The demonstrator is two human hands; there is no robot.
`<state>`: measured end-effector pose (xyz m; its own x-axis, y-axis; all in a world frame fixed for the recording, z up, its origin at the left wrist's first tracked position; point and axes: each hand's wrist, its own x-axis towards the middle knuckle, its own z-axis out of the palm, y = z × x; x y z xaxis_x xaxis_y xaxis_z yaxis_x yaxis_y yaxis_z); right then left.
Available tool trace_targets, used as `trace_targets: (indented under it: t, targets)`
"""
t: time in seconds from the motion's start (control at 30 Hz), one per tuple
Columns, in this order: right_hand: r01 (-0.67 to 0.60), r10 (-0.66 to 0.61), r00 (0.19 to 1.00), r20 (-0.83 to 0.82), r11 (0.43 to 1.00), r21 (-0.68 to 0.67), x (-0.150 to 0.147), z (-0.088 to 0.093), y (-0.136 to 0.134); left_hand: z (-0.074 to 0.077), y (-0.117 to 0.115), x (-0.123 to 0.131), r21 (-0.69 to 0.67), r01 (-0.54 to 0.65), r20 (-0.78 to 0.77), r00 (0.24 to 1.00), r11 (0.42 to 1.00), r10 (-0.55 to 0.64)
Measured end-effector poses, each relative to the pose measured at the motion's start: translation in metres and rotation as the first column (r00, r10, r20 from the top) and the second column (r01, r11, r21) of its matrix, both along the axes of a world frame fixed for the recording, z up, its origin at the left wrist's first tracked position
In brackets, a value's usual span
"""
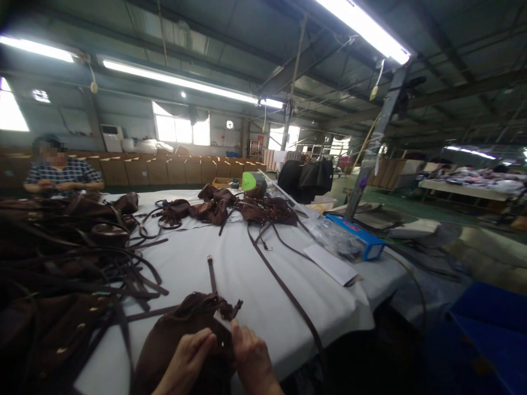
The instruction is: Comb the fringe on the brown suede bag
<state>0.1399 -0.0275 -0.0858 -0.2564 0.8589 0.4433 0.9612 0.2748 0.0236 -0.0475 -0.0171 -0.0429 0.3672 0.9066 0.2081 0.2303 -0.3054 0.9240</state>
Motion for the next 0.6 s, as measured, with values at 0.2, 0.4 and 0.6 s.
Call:
trace_targets:
  t: [0.2, 0.4, 0.6]
  targets:
    - [0.404, -0.406, 0.911, -0.068, 0.914, -0.038, 0.092, 0.017, 0.005, 0.005, -0.004, -0.034, 0.006, -0.124, -0.013, 0.992, 0.992, 0.124]
    - [0.291, -0.327, 0.876, -0.354, 0.944, -0.154, 0.068, 0.024, -0.022, 0.004, 0.026, 0.002, -0.055, -0.041, -0.071, 0.997, 0.998, 0.037]
    - [0.079, -0.11, 0.913, -0.393, 0.992, -0.095, -0.023, -0.036, -0.075, -0.009, 0.043, 0.015, -0.037, -0.062, -0.07, 0.996, 0.997, 0.06]
